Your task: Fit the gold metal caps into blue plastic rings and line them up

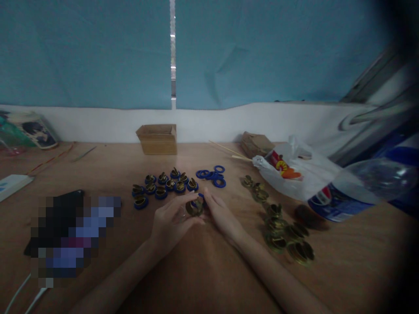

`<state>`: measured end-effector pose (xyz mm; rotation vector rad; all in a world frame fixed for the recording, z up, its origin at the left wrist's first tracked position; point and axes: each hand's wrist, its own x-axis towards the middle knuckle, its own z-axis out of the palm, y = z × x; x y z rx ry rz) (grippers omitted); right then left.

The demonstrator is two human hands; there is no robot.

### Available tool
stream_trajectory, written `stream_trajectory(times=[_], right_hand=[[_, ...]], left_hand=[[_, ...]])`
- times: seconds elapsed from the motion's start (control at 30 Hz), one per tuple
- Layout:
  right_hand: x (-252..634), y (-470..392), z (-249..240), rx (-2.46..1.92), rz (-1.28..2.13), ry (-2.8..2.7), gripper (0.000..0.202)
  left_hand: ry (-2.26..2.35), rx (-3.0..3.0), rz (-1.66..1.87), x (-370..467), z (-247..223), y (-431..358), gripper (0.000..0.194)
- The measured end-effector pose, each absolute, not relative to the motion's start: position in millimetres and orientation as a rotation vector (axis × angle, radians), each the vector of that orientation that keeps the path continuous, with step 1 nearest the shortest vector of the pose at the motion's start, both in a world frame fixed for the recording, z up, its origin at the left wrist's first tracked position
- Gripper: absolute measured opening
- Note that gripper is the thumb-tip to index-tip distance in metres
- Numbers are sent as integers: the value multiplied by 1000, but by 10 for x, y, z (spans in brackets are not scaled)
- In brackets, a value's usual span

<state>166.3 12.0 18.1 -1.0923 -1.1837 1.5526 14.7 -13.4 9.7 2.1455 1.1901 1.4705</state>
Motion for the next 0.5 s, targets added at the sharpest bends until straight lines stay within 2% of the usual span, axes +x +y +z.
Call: stream_trajectory(times=[0.17,0.5], right_hand=[[1608,76,212,-1140,1347,-1285,31],[1629,46,307,-1077,1238,-1424,23]], left_hand=[[1173,2196,1484,148,49,-128,46],[1374,2201,1548,146,-28,-99,48]])
